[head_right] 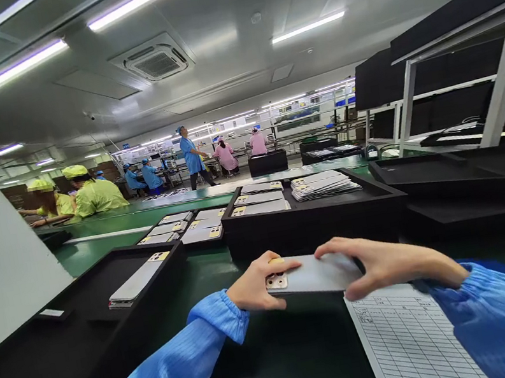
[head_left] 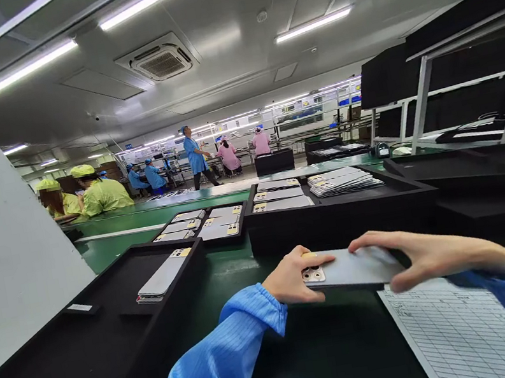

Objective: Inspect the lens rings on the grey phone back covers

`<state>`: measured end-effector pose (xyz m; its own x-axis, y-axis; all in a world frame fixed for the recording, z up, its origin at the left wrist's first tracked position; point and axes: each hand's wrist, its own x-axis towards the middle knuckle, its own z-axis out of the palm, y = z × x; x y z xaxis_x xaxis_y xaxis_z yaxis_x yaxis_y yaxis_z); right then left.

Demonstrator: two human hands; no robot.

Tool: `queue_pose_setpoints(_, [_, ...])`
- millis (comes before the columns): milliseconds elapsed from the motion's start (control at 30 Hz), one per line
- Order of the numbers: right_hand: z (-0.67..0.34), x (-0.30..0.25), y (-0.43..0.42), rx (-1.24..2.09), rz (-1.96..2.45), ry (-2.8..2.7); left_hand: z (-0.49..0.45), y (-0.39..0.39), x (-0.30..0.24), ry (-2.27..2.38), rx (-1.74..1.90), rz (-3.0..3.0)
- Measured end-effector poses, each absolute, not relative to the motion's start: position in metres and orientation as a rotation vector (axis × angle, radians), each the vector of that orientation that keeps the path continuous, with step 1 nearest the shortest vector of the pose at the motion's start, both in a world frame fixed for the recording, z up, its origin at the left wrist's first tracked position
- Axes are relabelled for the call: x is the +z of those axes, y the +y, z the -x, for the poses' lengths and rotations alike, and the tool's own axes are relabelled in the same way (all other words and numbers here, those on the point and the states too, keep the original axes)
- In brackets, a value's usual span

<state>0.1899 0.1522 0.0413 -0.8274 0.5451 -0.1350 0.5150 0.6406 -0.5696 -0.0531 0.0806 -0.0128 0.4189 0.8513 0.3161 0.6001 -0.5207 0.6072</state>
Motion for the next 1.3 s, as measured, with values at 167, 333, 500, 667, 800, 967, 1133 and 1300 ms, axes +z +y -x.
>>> queue_pose_setpoints(167, [-0.157, -0.002, 0.148, 0.679, 0.832, -3.018, 0.046, 0.083, -0.034, 1.246, 0.725, -2.366])
queue_pose_setpoints(333, [-0.143, -0.024, 0.150, 0.556, 0.706, -2.968, 0.045, 0.087, -0.054, 1.359, 0.651, -2.359])
queue_pose_setpoints(500, [-0.145, -0.029, 0.155, 0.448, 0.628, -2.926, 0.053, 0.092, -0.056, 1.366, 0.556, -2.353])
queue_pose_setpoints(667, [-0.144, -0.031, 0.155, 0.343, 0.591, -2.877, 0.052, 0.092, -0.047, 1.375, 0.584, -2.399])
queue_pose_setpoints(800, [-0.141, -0.027, 0.150, 0.286, 0.591, -2.848, 0.046, 0.087, -0.045, 1.384, 0.704, -2.461])
queue_pose_setpoints(967, [-0.141, -0.020, 0.159, 0.361, 0.603, -2.730, 0.063, 0.097, -0.028, 1.521, 0.702, -2.563])
queue_pose_setpoints(1133, [-0.138, -0.012, 0.139, 0.562, 0.593, -2.458, 0.062, 0.078, 0.020, 1.589, 1.390, -2.219])
queue_pose_setpoints(1300, [-0.123, -0.026, 0.107, 0.925, 0.496, -2.234, 0.035, 0.050, 0.029, 1.342, 1.520, -1.797])
